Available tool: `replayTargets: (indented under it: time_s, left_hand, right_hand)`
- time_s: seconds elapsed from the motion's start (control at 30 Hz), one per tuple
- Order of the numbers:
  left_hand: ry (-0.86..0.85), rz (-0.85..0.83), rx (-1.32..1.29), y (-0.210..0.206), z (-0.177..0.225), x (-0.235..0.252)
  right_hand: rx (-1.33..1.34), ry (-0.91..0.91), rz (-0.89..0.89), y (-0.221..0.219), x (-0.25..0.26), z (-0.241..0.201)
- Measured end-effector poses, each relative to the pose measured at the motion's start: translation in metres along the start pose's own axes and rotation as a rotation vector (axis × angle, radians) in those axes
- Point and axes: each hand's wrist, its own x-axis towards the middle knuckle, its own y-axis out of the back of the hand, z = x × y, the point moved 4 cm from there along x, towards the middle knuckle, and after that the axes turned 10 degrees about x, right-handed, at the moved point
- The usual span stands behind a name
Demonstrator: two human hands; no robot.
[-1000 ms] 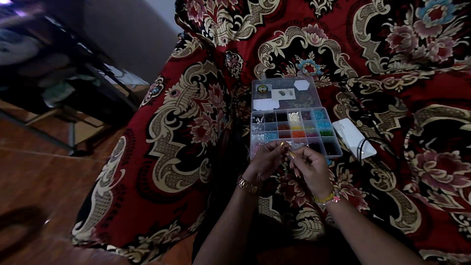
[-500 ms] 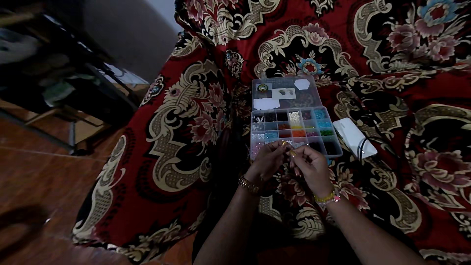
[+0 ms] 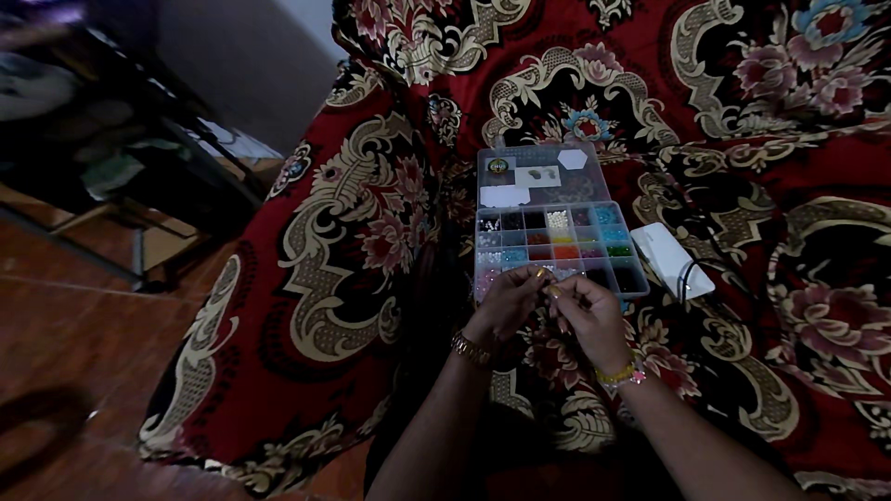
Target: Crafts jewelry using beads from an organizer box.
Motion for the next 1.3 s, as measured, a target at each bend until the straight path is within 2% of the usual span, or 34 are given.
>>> replayTargets:
  time_s: [1.3]
  left_hand:
    - [-0.032, -0.052, -0.030, 0.0047, -0.0024, 0.0019]
  right_hand:
    - [0.043, -0.008, -0.034, 0.0004, -0.0004, -0.0005]
